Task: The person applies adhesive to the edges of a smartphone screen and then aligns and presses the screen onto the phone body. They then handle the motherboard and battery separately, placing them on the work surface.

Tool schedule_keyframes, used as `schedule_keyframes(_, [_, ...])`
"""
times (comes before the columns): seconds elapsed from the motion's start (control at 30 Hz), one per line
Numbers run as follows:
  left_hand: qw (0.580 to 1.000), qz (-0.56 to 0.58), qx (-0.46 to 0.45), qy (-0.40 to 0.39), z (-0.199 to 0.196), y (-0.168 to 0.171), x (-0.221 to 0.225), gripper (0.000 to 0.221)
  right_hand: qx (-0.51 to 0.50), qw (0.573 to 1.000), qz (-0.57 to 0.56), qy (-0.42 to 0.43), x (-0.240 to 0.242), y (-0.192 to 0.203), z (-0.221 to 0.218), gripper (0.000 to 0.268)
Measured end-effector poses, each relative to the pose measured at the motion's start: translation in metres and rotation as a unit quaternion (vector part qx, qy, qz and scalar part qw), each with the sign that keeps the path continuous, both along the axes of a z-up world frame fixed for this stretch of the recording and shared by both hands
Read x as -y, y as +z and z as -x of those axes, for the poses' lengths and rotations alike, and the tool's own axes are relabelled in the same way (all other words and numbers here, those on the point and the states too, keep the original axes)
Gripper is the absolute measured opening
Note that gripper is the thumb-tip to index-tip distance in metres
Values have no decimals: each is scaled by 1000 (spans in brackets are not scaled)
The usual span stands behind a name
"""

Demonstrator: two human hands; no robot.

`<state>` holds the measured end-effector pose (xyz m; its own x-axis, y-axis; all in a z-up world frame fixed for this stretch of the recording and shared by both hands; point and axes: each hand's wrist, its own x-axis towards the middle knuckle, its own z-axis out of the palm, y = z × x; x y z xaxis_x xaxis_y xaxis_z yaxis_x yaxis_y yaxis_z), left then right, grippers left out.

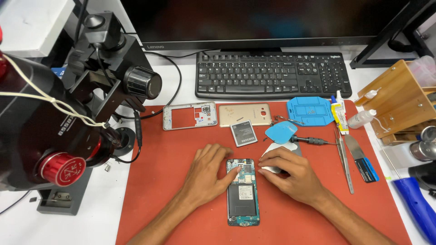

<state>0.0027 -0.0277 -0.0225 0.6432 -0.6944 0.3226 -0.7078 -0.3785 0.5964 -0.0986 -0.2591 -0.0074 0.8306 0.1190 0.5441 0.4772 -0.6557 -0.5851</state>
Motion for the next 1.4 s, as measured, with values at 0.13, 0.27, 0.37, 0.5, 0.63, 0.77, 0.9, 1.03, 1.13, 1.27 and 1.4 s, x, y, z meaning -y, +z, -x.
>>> schedule_keyframes(0.13, [999, 21, -24, 4, -21, -10, 12, 28, -74, 993, -19, -93, 2, -4, -12, 10])
schedule_keyframes(0.27, [996, 40, -53, 52, -38, -5, 29, 23, -138, 978, 15, -153, -3, -3, -35, 19])
schedule_keyframes(0.37, [993, 40, -50, 102, -42, -7, 44, 27, -172, 966, 30, -190, -9, 7, -51, 29])
schedule_keyframes(0.5, [985, 10, -83, 150, -41, -11, 54, 42, -183, 956, 53, -221, -12, -2, -62, 41])
schedule_keyframes(0.63, [985, -8, -91, 144, -40, -8, 55, 52, -175, 957, 18, -230, -14, -9, -62, 40])
schedule_keyframes(0.77, [988, 14, -94, 123, -40, -9, 52, 51, -151, 964, -11, -219, -14, -17, -60, 44])
schedule_keyframes(0.9, [978, 71, -149, 124, -40, -13, 49, 52, -134, 968, -44, -207, -17, -15, -57, 48])
schedule_keyframes(1.03, [972, 138, -147, 116, -38, -17, 46, 45, -117, 971, -83, -192, -18, -10, -55, 54])
schedule_keyframes(1.13, [958, 181, -191, 110, -38, -20, 45, 31, -122, 960, -176, -180, -18, -10, -55, 56])
schedule_keyframes(1.27, [950, 218, -205, 89, -37, -21, 44, 28, -99, 951, -244, -161, -13, -13, -54, 48])
schedule_keyframes(1.4, [959, 252, -128, 13, -39, -3, 41, 29, -52, 973, -178, -138, -9, -1, -52, 26])
